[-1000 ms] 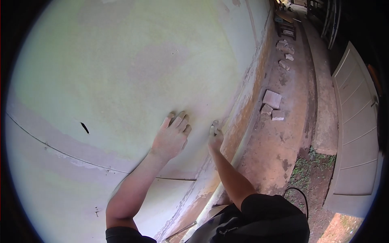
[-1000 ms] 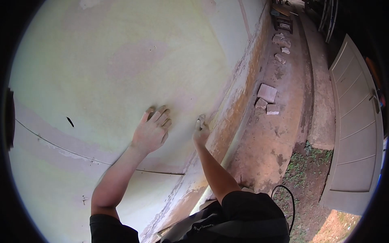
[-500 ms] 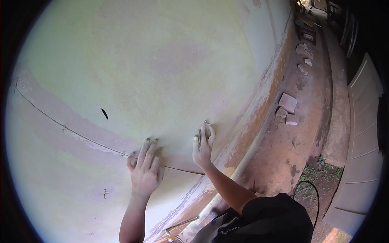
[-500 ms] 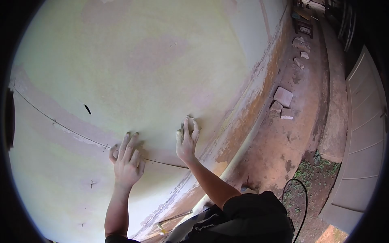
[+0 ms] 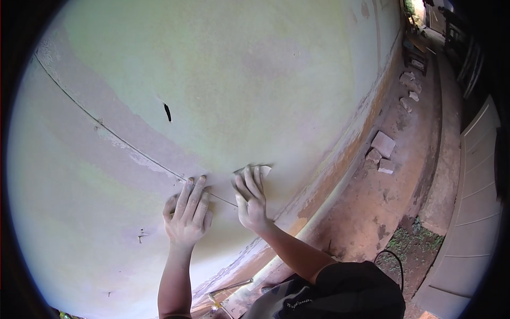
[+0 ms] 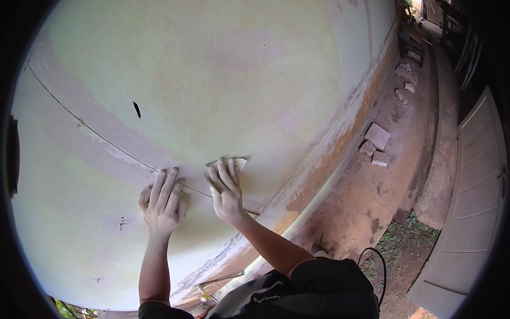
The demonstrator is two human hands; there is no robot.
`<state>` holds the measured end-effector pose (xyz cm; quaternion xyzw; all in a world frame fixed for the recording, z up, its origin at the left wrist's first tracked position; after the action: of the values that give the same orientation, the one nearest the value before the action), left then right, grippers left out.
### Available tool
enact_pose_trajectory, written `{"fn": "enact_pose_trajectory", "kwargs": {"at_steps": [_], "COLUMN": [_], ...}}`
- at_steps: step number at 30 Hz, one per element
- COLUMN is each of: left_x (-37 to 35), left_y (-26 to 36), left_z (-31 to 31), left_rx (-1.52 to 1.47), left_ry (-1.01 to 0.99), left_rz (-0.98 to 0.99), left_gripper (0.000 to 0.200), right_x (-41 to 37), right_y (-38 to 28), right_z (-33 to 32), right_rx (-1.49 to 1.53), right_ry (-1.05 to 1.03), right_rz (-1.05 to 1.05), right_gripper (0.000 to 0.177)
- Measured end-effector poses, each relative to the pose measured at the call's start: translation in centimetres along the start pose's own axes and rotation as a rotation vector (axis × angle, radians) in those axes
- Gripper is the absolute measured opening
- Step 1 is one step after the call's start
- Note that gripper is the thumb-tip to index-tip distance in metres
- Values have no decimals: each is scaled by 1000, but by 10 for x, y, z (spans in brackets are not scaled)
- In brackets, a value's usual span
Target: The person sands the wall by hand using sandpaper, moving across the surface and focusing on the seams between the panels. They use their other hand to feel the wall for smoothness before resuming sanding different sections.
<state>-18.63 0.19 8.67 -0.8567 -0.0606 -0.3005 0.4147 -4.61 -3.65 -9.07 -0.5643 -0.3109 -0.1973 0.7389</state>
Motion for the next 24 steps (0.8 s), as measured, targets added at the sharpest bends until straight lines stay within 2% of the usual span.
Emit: {"fn": "enact_pose_trajectory", "kwargs": {"at_steps": [1, 3, 4, 5, 6, 8, 9, 10, 12, 14, 16, 18, 21, 22, 24], "left_x": [1, 3, 2, -1, -3, -3, -5, -5, -9, -6, -8, -11, -10, -10, -10], "left_y": [1, 1, 1, 2, 2, 3, 0, -1, -2, -6, -10, -15, -20, -21, -24], "left_z": [0, 3, 5, 4, 4, 3, 3, 5, 2, -2, 0, 1, 1, 0, -3], "left_rx": [-28, -64, -93, -127, -144, -235, -257, -308, -389, -465, -555, -631, -717, -645, -576], "left_ry": [20, 62, 60, 50, 51, 39, 43, 27, 21, 17, 70, 116, 107, 44, -32], "left_rz": [-8, -21, -16, -11, -16, 40, 44, 75, 120, 164, 173, 184, 187, 243, 290], "left_gripper": [28, 31, 26, 22, 22, 11, 11, 8, 6, 11, 13, 15, 18, 20, 21], "right_x": [-14, -39, -47, -48, -52, -59, -67, -68, -68, -32, 2, 14, 6, -9, -48], "right_y": [-3, 47, 69, 76, 77, 86, 98, 103, 101, 43, -24, -46, -29, -14, 36], "right_z": [4, 4, -2, -11, -15, -25, -25, -20, -3, 12, 28, 38, 34, 29, 19], "right_rx": [-16, -40, -51, -62, -78, 47, 7, -16, 65, 106, 120, 87, 30, 6, -22], "right_ry": [-111, -60, -22, 10, 3, 92, 78, 92, 294, 354, 299, 263, 234, 227, 287], "right_rz": [-157, -165, -163, -165, -164, 222, 328, 329, 364, 240, 255, 179, 59, 12, 117], "right_gripper": [35, 32, 29, 39, 39, 38, 40, 40, 41, 42, 42, 42, 42, 41, 41]}}
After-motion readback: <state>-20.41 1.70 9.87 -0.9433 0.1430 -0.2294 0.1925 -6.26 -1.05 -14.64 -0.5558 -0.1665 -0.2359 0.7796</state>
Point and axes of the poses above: each hand's wrist, its own x-axis towards the middle knuckle, its own z-axis out of the palm, y = z × x, the point moved 3 cm from there along x, towards the middle knuckle, and after that the axes turned 6 degrees about y, right-handed, at the moved point
